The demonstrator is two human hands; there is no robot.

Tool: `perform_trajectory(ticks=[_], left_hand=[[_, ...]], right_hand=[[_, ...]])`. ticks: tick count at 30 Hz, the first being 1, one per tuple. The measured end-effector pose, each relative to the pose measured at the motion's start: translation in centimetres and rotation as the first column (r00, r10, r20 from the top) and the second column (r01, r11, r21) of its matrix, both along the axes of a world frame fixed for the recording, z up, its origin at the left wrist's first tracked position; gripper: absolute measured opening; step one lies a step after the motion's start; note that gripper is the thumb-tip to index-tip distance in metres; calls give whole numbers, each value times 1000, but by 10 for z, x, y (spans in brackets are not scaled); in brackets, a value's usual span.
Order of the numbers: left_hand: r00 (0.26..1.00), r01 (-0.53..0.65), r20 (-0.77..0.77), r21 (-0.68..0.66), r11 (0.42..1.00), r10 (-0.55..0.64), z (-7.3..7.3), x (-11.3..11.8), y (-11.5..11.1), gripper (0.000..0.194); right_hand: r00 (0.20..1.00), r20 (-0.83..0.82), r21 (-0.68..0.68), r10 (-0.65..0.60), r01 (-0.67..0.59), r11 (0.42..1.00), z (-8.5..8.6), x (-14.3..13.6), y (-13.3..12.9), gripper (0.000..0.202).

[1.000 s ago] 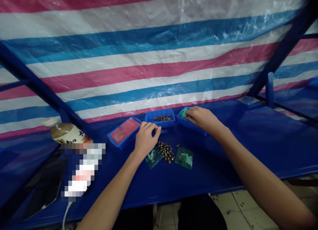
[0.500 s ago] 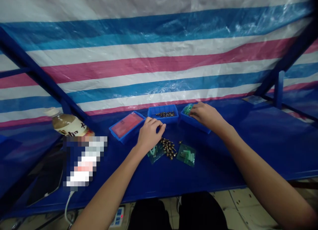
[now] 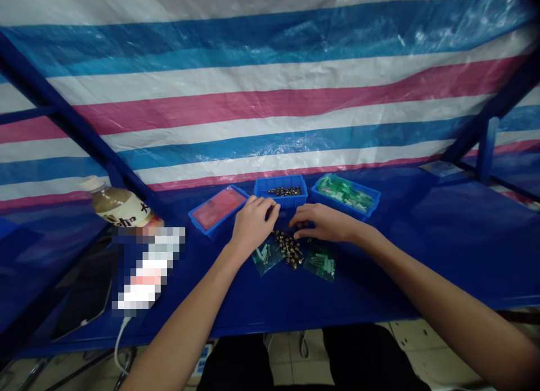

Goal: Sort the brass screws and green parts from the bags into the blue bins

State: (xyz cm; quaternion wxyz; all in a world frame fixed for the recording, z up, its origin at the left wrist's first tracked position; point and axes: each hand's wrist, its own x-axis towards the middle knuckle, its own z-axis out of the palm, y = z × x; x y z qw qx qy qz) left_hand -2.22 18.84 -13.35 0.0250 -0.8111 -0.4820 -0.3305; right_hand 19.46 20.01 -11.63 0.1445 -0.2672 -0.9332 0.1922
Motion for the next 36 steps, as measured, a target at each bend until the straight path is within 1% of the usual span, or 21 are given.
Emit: perform_trajectory(ticks=[2, 5, 8, 11, 14, 16, 19, 22, 24, 27, 29, 33, 36], left_hand=[[1000, -6, 4, 1, 1000, 6, 0, 0, 0, 22], [1000, -11, 9, 6, 1000, 11, -1, -1, 0, 22], [1000, 0, 4, 11, 1000, 0, -2, 0, 0, 23], [1000, 5, -11, 11, 1000, -5, -4, 1, 1, 24], [1000, 20, 9, -12, 1000, -20, -2, 3, -1, 24], [997, 55, 62, -53, 997, -51, 0, 5, -3, 23], [979, 137, 171, -132, 982, -113, 4, 9, -6, 19], [958, 209, 236, -197, 958, -161, 4, 11, -7, 18], [955, 224, 247, -225, 948, -167, 2, 11, -5, 19], [950, 226, 270, -240, 944, -159, -2, 9, -2, 18], [935, 238, 319, -246, 940, -153, -4, 8, 0, 18], [871, 282, 466, -221, 933, -153, -7, 6, 3, 17], [847, 277, 510, -179, 944, -151, -8, 4, 5, 15]], right_hand=[[998, -9, -26, 56, -56, 998, -2, 0, 1, 20], [991, 0, -26, 137, -136, 990, -5, 0, 2, 18], [991, 19, -5, 134, -134, 991, -9, -2, 1, 14], [997, 41, 27, 66, -67, 997, -11, -4, 0, 11], [998, 21, 74, -52, 50, 996, -11, -4, 1, 10], [992, -48, 91, -116, 120, 989, -9, -3, 1, 10], [966, -197, 88, -167, 187, 978, -7, -4, 0, 13], [940, -286, 81, -186, 217, 973, -8, -6, -3, 22], [946, -275, 117, -171, 210, 971, -9, -7, -5, 26], [961, -241, 197, -139, 189, 962, -11, -7, -5, 25], [953, -267, 215, -142, 202, 955, -12, -7, -4, 23], [896, -388, 144, -217, 292, 946, -12, -9, -4, 20], [877, -402, 77, -262, 318, 945, -13, -13, -5, 13]])
